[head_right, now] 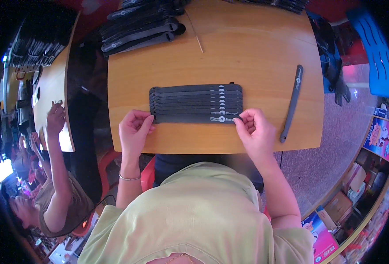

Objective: The person is inspecting and cleaning black flexible straps using a small wooden tool at a workbench.

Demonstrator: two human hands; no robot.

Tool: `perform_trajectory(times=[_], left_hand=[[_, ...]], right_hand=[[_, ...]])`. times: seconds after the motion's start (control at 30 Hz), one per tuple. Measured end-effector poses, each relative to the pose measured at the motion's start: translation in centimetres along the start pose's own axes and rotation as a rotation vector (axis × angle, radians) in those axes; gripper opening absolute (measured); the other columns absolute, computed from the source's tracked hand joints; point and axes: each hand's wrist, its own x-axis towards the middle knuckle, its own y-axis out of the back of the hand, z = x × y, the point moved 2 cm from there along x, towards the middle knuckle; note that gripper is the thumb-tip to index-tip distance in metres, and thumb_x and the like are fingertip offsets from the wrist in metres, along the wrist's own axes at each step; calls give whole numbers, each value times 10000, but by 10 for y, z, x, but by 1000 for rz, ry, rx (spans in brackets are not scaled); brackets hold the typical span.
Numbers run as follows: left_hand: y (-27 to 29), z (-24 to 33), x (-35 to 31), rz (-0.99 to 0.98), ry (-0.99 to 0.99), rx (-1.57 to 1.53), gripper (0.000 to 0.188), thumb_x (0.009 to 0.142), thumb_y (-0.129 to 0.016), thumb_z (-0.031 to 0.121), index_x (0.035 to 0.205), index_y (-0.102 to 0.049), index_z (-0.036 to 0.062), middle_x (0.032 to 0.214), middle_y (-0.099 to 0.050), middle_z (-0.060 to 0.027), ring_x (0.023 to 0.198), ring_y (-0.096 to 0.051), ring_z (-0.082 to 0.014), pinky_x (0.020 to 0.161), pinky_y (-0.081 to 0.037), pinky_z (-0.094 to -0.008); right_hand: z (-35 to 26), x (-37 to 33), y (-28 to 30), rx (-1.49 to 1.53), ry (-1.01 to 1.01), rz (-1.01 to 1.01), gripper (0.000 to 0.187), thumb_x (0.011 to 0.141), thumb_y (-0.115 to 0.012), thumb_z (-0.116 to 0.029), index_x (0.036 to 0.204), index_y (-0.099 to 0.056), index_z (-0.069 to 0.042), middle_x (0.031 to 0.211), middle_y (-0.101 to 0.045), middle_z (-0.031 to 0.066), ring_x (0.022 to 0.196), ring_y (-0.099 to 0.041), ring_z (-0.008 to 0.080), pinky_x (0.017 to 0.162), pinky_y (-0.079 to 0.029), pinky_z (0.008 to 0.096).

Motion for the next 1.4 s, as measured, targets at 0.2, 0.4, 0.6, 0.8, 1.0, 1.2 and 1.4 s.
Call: perform_trajectory(times=[0.2,0.4,0.6,0.8,1.0,1.2,1.4], left_hand=[[-1,-1,1,9,-6,-13,66,827,-644,-9,860,-589,-27,682,-621,-37,593,-608,-73,545,-481,-182],[-1,-2,0,12,-12,-6,64,828,-644,-9,860,-591,-24,674,-620,-32,589,-605,-69,544,-478,-177],[-1,-1,0,22,-14,5,64,828,-646,-5,856,-593,-24,668,-620,-28,584,-599,-63,542,-475,-177],[-1,-2,-1,27,-16,17,66,827,-651,-1,854,-596,-27,667,-622,-29,581,-596,-62,540,-473,-180],[-1,-4,-1,33,-18,12,65,826,-652,0,850,-597,-27,660,-621,-30,581,-597,-61,540,-474,-181],[-1,-1,0,37,-8,11,60,825,-650,-3,845,-597,-24,658,-620,-29,580,-595,-60,539,-472,-178],[-4,5,-1,54,-37,24,60,825,-648,-6,841,-593,-25,650,-611,-26,571,-583,-58,533,-464,-176]], right_hand=[[-3,2,-1,-9,-1,13,167,783,-702,-30,854,-550,-31,690,-591,-7,582,-535,32,521,-450,185],[-5,3,-2,-15,-5,16,169,784,-698,-29,847,-541,-29,690,-592,0,577,-539,38,519,-453,191],[-6,4,-3,-12,-9,17,172,783,-695,-24,845,-535,-24,684,-587,6,566,-537,41,515,-453,196],[-5,4,-3,-9,-7,28,174,783,-694,-21,848,-533,-21,684,-585,10,558,-538,45,509,-451,200],[-6,4,-5,-25,-5,36,180,779,-699,-23,853,-535,-23,680,-585,9,547,-537,45,507,-450,200],[-6,5,-6,-41,7,46,186,771,-706,-28,857,-541,-33,670,-584,14,530,-535,52,497,-444,207],[-6,4,-4,-122,29,63,195,767,-712,-53,863,-542,-44,663,-581,32,510,-552,89,487,-439,234]])
